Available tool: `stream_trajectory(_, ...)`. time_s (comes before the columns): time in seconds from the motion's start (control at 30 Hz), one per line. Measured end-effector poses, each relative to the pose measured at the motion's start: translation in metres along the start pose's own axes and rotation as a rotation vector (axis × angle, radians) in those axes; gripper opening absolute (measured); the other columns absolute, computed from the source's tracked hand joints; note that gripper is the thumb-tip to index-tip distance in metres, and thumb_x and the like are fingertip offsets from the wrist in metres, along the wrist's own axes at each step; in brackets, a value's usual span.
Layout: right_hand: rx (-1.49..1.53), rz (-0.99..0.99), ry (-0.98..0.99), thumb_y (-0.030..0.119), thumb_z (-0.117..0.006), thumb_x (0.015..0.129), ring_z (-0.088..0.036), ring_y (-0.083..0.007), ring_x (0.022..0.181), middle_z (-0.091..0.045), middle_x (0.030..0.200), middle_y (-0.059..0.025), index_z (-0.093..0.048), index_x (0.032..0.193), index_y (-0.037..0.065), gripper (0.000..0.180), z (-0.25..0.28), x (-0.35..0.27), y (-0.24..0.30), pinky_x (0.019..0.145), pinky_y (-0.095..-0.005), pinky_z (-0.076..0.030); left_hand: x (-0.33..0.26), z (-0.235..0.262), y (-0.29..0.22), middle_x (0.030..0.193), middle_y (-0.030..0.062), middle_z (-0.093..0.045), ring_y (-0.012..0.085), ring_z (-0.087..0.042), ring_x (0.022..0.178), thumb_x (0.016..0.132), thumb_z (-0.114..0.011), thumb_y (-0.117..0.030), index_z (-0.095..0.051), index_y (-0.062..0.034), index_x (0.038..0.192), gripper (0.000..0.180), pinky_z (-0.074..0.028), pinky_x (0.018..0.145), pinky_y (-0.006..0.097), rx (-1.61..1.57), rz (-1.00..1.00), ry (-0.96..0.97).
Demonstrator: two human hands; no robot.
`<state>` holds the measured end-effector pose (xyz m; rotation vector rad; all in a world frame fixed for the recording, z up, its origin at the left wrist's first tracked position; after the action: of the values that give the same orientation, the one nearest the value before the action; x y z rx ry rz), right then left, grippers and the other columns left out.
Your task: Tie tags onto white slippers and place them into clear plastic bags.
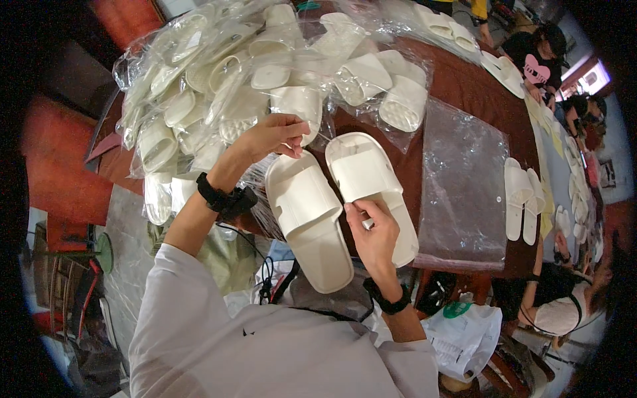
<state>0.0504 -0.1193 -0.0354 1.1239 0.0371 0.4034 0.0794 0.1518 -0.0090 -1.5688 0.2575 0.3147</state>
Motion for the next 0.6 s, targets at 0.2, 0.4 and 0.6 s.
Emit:
stream_trajectory(0.2, -0.006, -0.01, -0.003, 0.011, -0.072, 0.083, -0.061, -0.0137, 0.068, -0.065, 0.081, -0.0067, -0.069, 0.089, 0.001, 0.012, 0.001, -0.002, 0.001, 0.056, -0.0261, -0.045, -0.007, -0.01, -0.001, 0.071, -0.0019, -0.06, 0.0072, -0.051, 0.061, 0.089, -0.065, -0.032, -0.069, -0.0025, 0.092, 0.03, -0.044, 0.054, 0.023, 0.294, -0.035, 0.048)
stream_trajectory(0.4, 0.016, -0.037, -0.01, 0.01, -0.071, 0.083, -0.061, -0.0137, 0.068, -0.064, 0.082, -0.0058, -0.068, 0.09, 0.002, 0.011, 0.005, -0.003, 0.002, 0.056, -0.0265, -0.046, -0.004, -0.016, 0.015, 0.07, -0.0049, -0.059, 0.0034, -0.047, 0.06, 0.092, -0.061, -0.023, -0.068, -0.0059, 0.094, 0.019, -0.038, 0.052, 0.021, 0.259, -0.156, -0.006)
stream_trajectory(0.6, -0.042, 0.053, -0.037, 0.007, -0.067, 0.084, -0.062, -0.0175, 0.071, -0.063, 0.084, -0.0069, -0.063, 0.094, 0.003, 0.011, 0.023, 0.008, 0.021, 0.059, -0.0283, -0.047, -0.007, -0.016, 0.026, 0.077, -0.0038, -0.06, 0.0035, -0.049, 0.063, 0.094, -0.057, -0.017, -0.064, -0.0055, 0.094, 0.014, -0.041, 0.057, 0.02, 0.241, -0.214, -0.027)
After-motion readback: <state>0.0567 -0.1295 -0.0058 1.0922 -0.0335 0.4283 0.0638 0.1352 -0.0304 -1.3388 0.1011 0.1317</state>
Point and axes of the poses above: each hand's wrist, its own x-axis towards the middle knuckle, its own z-axis out of the back of the hand, y = z × x, the point moved 2 cm from there along x, towards the middle knuckle
